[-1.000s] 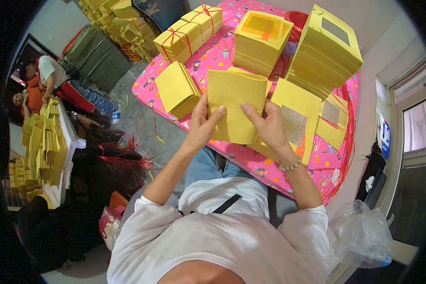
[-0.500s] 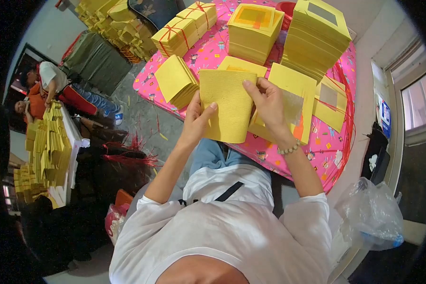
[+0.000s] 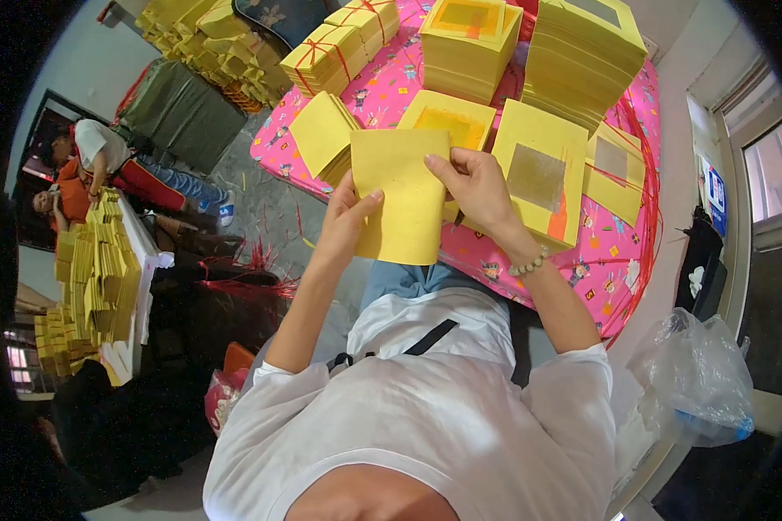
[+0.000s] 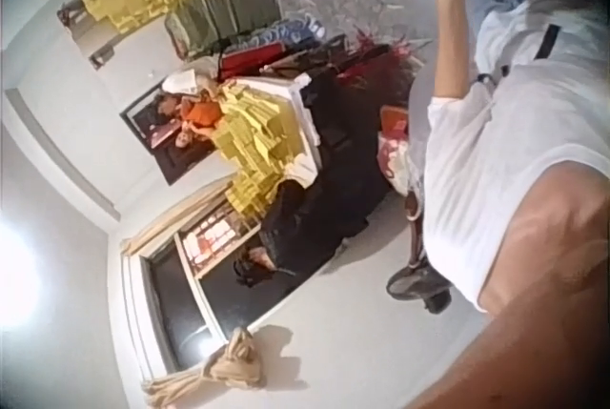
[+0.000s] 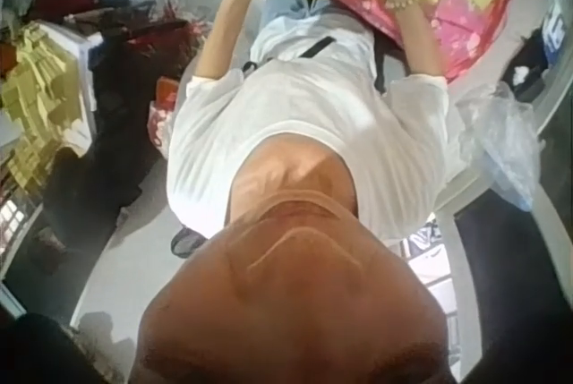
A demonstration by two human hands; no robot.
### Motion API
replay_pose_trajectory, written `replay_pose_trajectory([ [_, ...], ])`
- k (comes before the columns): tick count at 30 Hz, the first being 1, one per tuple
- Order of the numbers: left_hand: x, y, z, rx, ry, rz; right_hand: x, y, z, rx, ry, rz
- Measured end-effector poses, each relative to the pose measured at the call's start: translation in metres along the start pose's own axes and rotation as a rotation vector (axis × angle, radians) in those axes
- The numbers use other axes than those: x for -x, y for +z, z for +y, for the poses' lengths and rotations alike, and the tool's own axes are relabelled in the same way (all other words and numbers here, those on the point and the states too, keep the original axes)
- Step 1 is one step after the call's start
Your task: Folding and stacking yellow paper sheets for processing.
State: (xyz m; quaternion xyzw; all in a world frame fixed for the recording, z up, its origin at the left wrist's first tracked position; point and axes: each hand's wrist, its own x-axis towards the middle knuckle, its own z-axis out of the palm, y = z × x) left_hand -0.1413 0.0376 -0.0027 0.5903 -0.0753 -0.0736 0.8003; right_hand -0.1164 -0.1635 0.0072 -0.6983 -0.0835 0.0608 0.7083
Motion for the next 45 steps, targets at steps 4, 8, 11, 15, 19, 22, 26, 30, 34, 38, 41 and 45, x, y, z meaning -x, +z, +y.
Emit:
replay_pose_trajectory([
  [4,-0.005,-0.010,0.014,0.003,-0.023,0.068,-0.003,0.018,-0.016,-0.004,0.121,-0.067],
  [8,-0.012,-0.030,0.017,0.036,-0.108,0.082,-0.018,0.027,-0.014,0.122,0.134,-0.122],
  [11,-0.020,-0.040,0.023,0.032,-0.201,0.123,-0.036,0.034,-0.019,0.163,0.194,-0.137],
  [15,-0.025,-0.054,0.030,0.065,-0.229,0.173,-0.051,0.048,-0.022,0.168,0.303,-0.213],
  [19,-0.030,-0.062,0.031,0.075,-0.222,0.155,-0.061,0.051,-0.006,0.181,0.209,-0.278],
  [22,-0.030,-0.072,0.029,0.078,-0.212,0.171,-0.065,0.058,-0.012,0.196,0.209,-0.268],
  [26,-0.028,-0.078,0.028,0.016,-0.094,0.221,-0.056,0.065,-0.018,0.195,0.265,-0.352],
  [30,-0.021,-0.083,0.024,-0.014,-0.020,0.259,-0.056,0.073,-0.014,0.171,0.245,-0.374],
  [34,-0.008,-0.087,0.019,-0.043,0.111,0.354,-0.059,0.078,0.015,0.305,0.189,-0.475],
  [38,0.008,-0.098,0.008,-0.032,0.141,0.451,-0.053,0.093,0.029,0.230,0.123,-0.458],
  [41,0.015,-0.099,0.010,-0.007,0.155,0.526,-0.052,0.100,0.032,0.100,0.180,-0.459],
  [45,0.011,-0.109,0.003,0.042,0.130,0.575,-0.070,0.103,0.023,0.309,0.108,-0.488],
])
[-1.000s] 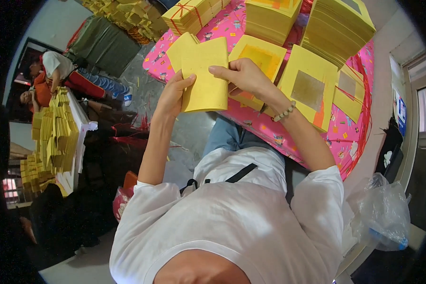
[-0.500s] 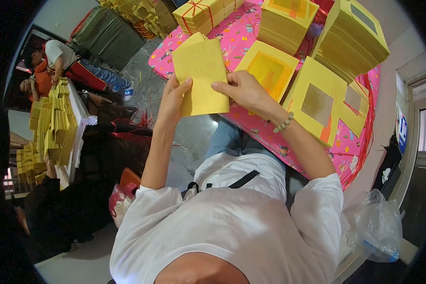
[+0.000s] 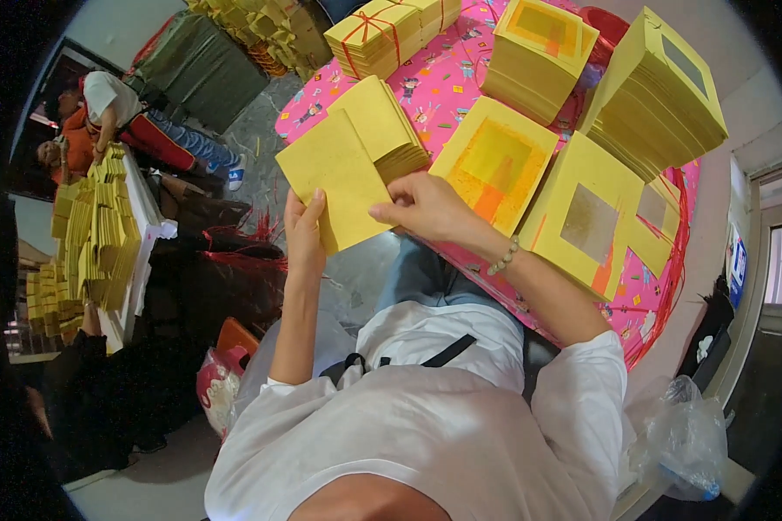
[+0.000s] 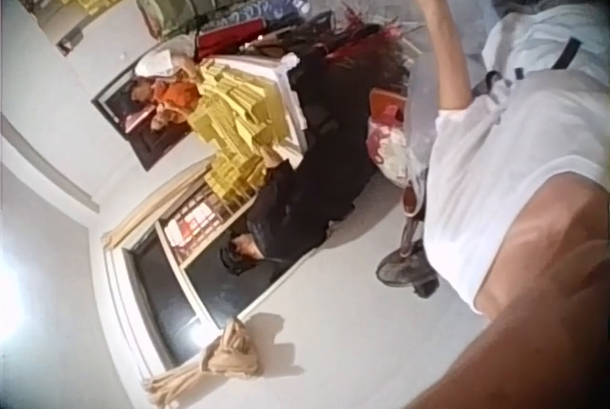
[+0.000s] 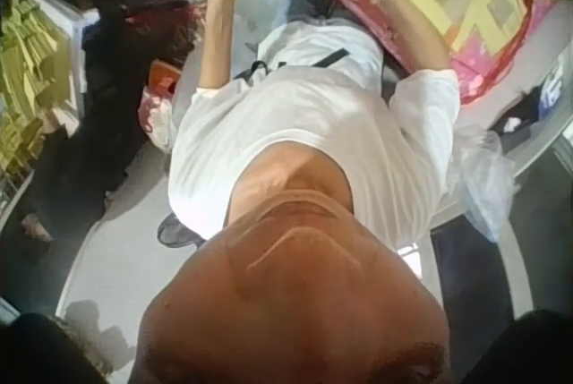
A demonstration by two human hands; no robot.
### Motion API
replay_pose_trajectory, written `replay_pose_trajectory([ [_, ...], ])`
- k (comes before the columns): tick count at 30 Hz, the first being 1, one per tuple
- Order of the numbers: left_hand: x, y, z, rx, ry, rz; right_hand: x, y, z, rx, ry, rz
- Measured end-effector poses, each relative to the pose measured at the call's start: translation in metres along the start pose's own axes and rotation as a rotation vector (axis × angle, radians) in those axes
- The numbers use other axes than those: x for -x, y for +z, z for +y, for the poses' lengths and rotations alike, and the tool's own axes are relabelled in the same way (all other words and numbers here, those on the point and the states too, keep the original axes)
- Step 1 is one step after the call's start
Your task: Folding and stacking yellow paper sheets for processing.
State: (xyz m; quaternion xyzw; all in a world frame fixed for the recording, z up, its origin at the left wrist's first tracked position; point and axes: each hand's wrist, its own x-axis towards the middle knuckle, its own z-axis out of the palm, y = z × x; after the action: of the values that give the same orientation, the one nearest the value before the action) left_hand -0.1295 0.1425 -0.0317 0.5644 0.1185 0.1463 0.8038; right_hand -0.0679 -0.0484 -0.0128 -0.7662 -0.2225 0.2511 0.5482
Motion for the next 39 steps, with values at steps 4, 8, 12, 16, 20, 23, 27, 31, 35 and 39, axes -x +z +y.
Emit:
replay_pose_trajectory([
  [4,-0.036,0.001,-0.002,-0.046,-0.001,-0.039,-0.043,-0.015,-0.005,0.134,-0.070,0.183],
  [8,-0.092,0.011,-0.005,-0.169,0.062,-0.081,-0.099,-0.045,0.001,0.263,-0.062,0.255],
  [12,-0.140,0.008,-0.026,-0.297,0.098,-0.125,-0.135,-0.065,0.010,0.235,0.039,0.221],
  [16,-0.152,0.002,-0.051,-0.372,0.002,-0.145,-0.139,-0.062,0.024,0.337,0.070,0.273],
  [20,-0.155,0.003,-0.069,-0.393,-0.021,-0.135,-0.140,-0.063,0.040,0.390,0.107,0.275],
  [23,-0.159,0.002,-0.077,-0.399,-0.008,-0.136,-0.140,-0.064,0.049,0.334,0.123,0.261],
  [27,-0.163,0.002,-0.085,-0.480,0.001,-0.150,-0.140,-0.067,0.060,0.300,0.145,0.249],
  [31,-0.170,-0.008,-0.095,-0.602,0.116,-0.087,-0.137,-0.059,0.049,0.367,0.106,0.272],
  [35,-0.157,0.009,-0.081,-0.868,0.175,-0.038,-0.126,-0.056,0.045,0.507,0.147,0.289],
  [39,-0.146,0.026,-0.065,-1.021,0.194,-0.014,-0.125,-0.057,0.057,0.675,-0.075,0.464],
])
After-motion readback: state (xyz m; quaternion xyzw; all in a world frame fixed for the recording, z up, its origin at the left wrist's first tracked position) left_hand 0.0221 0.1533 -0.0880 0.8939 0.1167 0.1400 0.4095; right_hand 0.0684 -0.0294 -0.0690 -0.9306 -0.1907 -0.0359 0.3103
